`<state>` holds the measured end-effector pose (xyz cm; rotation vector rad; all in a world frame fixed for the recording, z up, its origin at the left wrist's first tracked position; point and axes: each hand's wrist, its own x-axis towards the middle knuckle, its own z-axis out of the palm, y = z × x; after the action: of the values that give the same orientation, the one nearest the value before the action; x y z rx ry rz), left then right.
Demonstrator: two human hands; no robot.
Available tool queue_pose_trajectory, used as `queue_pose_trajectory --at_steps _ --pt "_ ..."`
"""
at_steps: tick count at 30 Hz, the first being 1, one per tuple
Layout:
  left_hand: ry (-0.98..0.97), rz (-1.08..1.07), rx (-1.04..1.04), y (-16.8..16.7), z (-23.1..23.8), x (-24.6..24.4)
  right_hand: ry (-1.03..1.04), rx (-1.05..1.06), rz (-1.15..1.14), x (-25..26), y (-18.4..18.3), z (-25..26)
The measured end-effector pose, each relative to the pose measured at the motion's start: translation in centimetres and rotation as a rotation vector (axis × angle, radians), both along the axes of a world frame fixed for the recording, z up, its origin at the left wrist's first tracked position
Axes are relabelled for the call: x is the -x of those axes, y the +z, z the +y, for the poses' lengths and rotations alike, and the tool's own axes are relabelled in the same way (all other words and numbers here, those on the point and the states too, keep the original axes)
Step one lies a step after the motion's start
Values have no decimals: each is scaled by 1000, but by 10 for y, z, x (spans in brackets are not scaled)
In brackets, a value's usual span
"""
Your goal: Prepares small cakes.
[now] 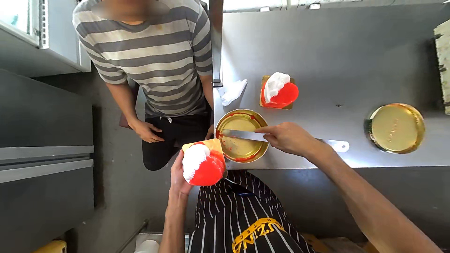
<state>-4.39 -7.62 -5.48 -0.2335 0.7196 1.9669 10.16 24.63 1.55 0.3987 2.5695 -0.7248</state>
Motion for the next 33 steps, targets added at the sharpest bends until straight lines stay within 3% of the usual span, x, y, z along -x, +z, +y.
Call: queue_pose_trajectory --at_steps 13,21,26,30,33 --pt "-57 7 -38 0 8 8 22 284 -89 43 -11 24" --pt "17 50 78 19 1 1 -282 478 79 -44 -14 25" --pt "46 62 86 26 4 -8 -570 530 215 -100 -7 -15" --pt "10 65 103 29 16 -16 -656 486 352 -116 4 -60" --pt "-34 56 73 32 26 -22 -599 302 462 -116 5 -90"
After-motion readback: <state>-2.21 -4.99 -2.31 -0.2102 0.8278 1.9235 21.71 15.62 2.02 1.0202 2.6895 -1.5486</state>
